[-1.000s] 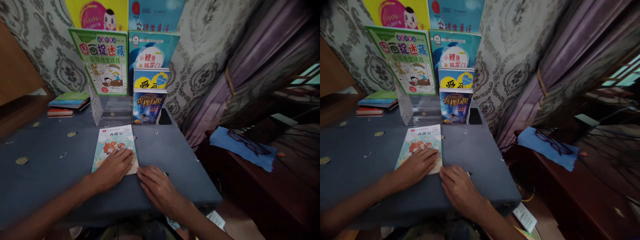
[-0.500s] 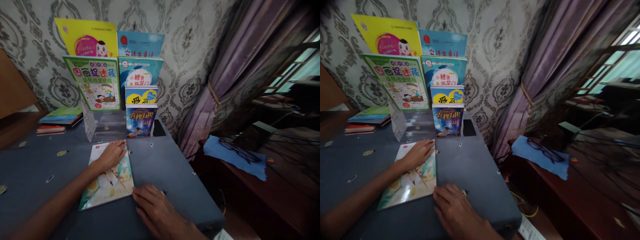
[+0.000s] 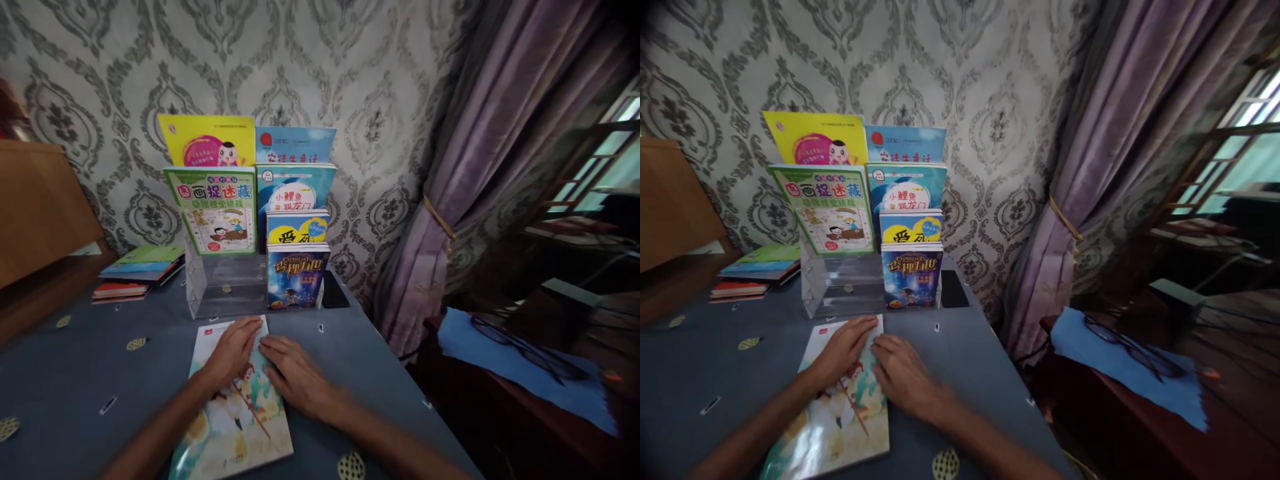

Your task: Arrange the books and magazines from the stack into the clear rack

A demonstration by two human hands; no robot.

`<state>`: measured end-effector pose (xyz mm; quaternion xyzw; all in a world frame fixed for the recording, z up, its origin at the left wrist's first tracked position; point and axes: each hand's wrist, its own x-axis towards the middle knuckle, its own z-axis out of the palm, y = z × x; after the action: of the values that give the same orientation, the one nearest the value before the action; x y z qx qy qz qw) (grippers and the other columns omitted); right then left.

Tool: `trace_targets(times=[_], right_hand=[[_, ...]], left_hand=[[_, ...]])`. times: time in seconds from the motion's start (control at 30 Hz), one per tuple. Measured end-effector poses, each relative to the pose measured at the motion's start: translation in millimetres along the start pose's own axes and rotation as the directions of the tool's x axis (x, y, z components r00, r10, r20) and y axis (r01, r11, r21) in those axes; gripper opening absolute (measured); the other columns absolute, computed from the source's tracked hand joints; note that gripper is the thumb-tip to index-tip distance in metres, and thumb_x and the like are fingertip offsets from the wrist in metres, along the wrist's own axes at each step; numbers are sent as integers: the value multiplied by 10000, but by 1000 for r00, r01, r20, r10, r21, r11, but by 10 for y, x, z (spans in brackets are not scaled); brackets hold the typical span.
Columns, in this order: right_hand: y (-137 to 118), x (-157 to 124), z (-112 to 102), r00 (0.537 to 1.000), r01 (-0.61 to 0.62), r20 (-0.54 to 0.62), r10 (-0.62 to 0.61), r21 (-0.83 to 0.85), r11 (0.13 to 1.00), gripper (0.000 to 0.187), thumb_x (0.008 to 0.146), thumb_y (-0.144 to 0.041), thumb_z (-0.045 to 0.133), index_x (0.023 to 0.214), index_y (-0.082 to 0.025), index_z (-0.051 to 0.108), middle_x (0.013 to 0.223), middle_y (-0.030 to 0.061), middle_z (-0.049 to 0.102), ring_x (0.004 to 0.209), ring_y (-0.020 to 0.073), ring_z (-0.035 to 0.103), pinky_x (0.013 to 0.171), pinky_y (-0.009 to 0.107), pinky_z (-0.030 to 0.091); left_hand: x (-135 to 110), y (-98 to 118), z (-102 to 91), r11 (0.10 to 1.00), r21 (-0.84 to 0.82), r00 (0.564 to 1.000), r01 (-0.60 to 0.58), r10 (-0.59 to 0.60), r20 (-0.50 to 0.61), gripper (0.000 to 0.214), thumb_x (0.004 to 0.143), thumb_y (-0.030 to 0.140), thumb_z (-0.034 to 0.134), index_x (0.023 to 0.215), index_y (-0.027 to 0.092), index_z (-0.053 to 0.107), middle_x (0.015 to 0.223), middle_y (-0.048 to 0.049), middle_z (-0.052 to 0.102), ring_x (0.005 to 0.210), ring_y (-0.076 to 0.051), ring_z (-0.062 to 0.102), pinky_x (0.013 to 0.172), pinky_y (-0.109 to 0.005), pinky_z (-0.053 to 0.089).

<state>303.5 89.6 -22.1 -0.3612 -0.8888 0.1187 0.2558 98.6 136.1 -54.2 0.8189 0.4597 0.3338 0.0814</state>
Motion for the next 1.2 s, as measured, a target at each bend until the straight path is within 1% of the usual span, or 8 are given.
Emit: trace_targets(times=[0.13,0.23,0.43,0.67,0.83,0.93,1.07,1.2], right_hand=[[187,354,165,998,-56,-41,56,-16,998,433,943,-221,518,1355,-116,596,1389,170,616,1316,270,557,1128,456,449],[251,485,285,989,-137,-61,134,-37,990,463,948,-211,484,1377,-60,575,1426,210,576,1359,302,523,1154,492,417],[246,466,320,987,-158,-51,155,-69,985,475,955,-231,468,1399,-99,574,1469,171,546,1387,268,499,1178,436,398],[106,425,263,961,-276,-25,276,-186,943,475,963,-206,427,1404,-96,567,1483,181,529,1349,313,534,1153,479,411],[104,391,308,953,-303,-28,302,-155,940,483,958,-200,430,1406,-74,562,1478,194,529,1359,304,526,1153,442,418],[143,378,338,953,-302,-23,301,-119,946,492,965,-208,406,1413,-61,548,1503,200,496,1379,299,505,1158,440,411],[210,360,383,961,-276,-20,275,-84,957,492,976,-228,390,1424,-92,541,1522,172,484,1388,278,497,1160,410,417],[297,330,446,976,-214,-60,212,-36,976,487,977,-244,392,1415,-102,549,1517,176,489,1387,279,499,1159,432,425]], left_hand=[[18,-6,-7,997,-66,999,28,-29,-16,406,945,195,404,1265,213,654,1277,-93,684,1201,-215,629,1079,-422,489],[13,-9,-71,998,57,999,29,-30,12,405,940,184,417,1273,205,646,1299,-104,667,1222,-228,612,1090,-439,475],[-120,20,-453,806,534,951,256,-309,10,396,972,209,414,1301,122,617,1363,-181,609,1249,-318,574,1020,-496,477],[-232,89,-725,717,592,880,368,-474,26,408,988,212,348,1278,131,623,1207,-172,684,1137,-299,627,962,-445,477],[-207,-155,-731,834,241,864,497,-502,-44,390,916,236,414,1218,145,643,1149,-134,714,1099,-274,646,991,-416,459],[-183,-314,-806,811,-93,813,578,-582,-26,308,841,289,499,1043,153,686,943,-87,735,931,-257,671,891,-378,495],[-182,-350,-842,519,-565,673,642,-734,91,322,744,341,656,1006,154,662,944,-65,705,880,-228,670,705,-293,507],[-181,-219,-702,151,-832,567,533,-794,219,448,717,371,778,1082,191,590,816,-8,682,689,-165,668,616,-258,499]])
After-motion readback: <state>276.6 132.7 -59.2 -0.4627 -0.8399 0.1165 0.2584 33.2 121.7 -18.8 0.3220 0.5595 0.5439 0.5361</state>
